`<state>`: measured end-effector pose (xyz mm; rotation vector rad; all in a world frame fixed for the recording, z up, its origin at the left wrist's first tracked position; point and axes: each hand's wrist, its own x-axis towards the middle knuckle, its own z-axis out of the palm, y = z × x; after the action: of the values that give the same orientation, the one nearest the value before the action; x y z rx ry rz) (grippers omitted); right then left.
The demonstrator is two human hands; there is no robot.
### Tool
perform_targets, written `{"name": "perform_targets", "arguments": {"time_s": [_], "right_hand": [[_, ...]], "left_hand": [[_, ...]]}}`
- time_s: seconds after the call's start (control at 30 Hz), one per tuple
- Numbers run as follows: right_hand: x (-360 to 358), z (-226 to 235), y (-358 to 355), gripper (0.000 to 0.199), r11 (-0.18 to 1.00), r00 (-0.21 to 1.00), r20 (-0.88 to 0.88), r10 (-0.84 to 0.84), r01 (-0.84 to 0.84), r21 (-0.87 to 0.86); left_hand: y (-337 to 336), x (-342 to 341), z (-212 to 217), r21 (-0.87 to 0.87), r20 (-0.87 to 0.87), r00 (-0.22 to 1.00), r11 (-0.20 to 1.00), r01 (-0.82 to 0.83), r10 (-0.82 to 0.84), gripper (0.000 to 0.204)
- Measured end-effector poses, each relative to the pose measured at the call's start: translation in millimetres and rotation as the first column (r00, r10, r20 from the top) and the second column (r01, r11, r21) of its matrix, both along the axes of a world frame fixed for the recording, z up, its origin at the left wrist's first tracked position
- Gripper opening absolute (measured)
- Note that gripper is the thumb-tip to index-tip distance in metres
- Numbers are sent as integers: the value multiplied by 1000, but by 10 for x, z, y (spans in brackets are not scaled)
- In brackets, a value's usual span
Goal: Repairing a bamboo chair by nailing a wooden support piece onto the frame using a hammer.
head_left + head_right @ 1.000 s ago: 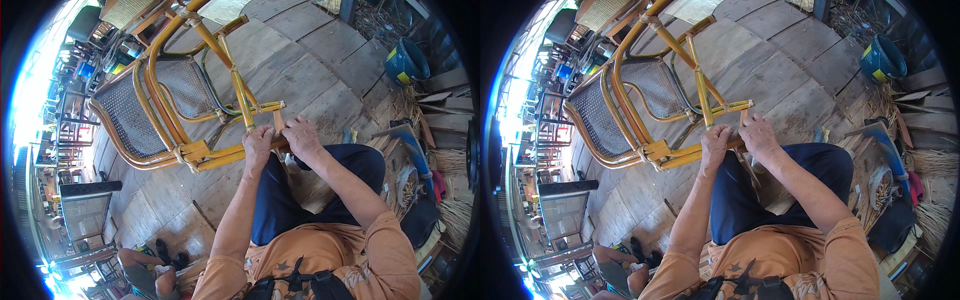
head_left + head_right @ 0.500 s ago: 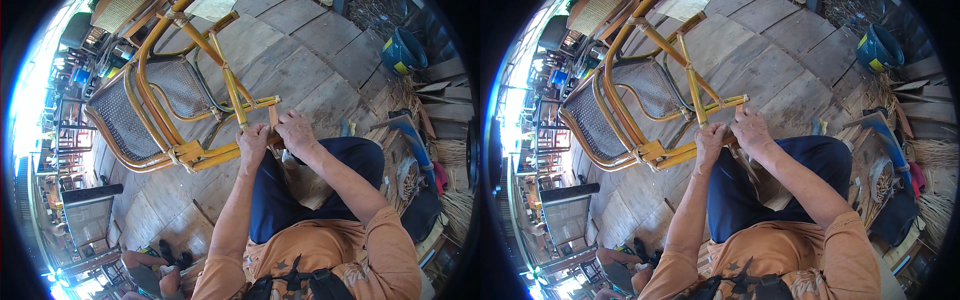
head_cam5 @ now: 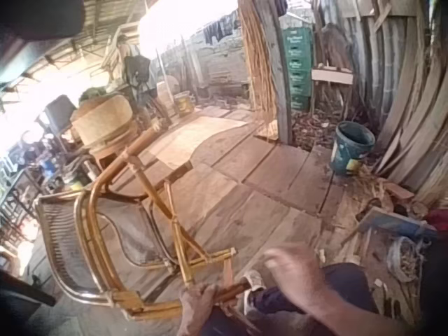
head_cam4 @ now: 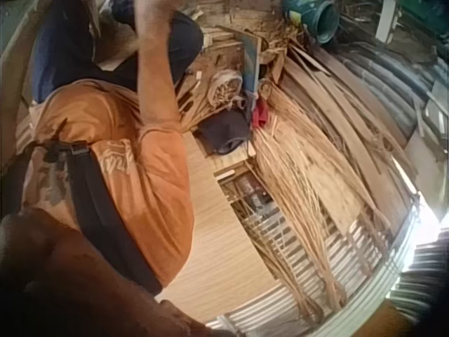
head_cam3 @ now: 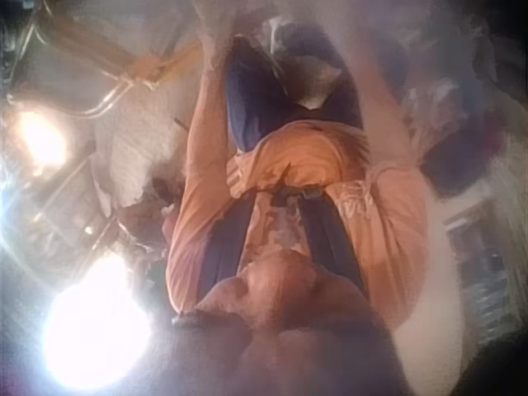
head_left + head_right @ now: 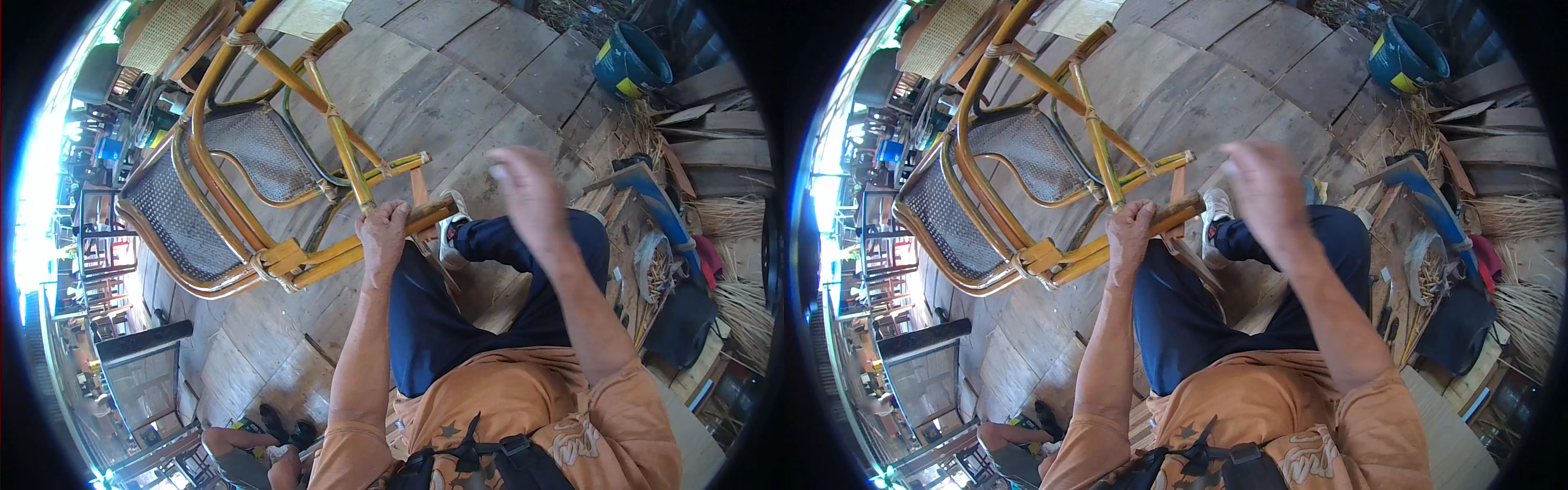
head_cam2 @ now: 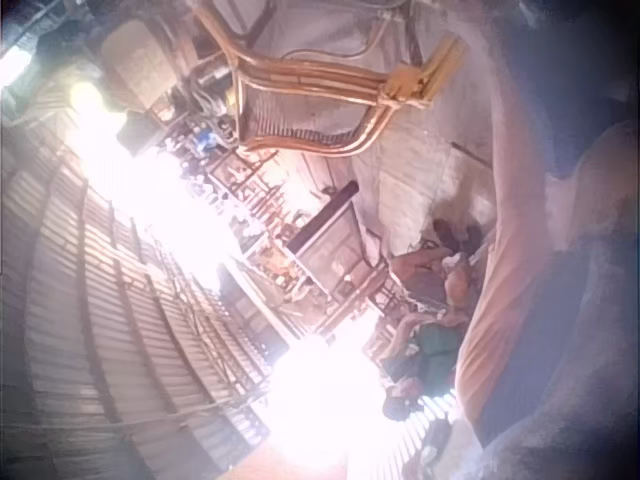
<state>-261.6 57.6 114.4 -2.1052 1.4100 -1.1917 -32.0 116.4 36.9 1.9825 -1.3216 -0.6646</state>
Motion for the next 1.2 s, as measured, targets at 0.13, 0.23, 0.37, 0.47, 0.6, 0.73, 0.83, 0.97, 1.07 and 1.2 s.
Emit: {"name": "perform_targets", "arguments": {"time_s": [0.13, 0.23, 0.37, 0.47, 0.6, 0.73, 0.83, 0.97, 1.07, 1.2], "right_hand": [[-1069, -18, 156, 15, 978, 943, 268, -197, 171, 116], [-1897, -410, 564, 16, 812, 869, 12, -495, 457, 363], [-2511, -1002, 1438, 21, 640, 776, -403, -485, 629, 442], [-2606, -1312, 2005, 23, 485, 746, -548, -378, 664, 569], [-2585, -1529, 2351, 30, 622, 725, -618, -305, 643, 448], [-2725, -1594, 2364, 30, 680, 784, -592, -185, 537, 499], [-2791, -1552, 2321, 30, 624, 830, -482, -282, 540, 565], [-2686, -1189, 1930, 32, 730, 782, -402, -477, 607, 315], [-2501, -548, 1382, 32, 629, 774, -242, -584, 621, 468], [-1870, 219, 938, 30, 736, 823, 335, -459, 142, 662]], "left_hand": [[-1, 50, -8, -41, 15, 1000, 999, -3, 4, 27], [-28, 25, 3, -27, -48, 999, 1000, 17, -18, 26], [-35, -59, 58, -33, -186, 982, 999, 12, -17, 27], [-11, -19, 90, -29, -80, 996, 999, 22, -25, 27], [-1, 31, 40, 35, 45, 997, 998, 59, -60, 30], [2, 36, 19, 9, 24, 998, 998, 63, -63, 28], [-3, 15, 51, 34, 0, 1000, 999, 22, -23, 25], [-4, -5, 94, -40, 28, 1000, 999, 14, -13, 24], [7, -5, 97, -31, 10, 1000, 999, 19, -18, 23], [11, 4, 73, 13, -24, 999, 1000, 27, -26, 23]]}}
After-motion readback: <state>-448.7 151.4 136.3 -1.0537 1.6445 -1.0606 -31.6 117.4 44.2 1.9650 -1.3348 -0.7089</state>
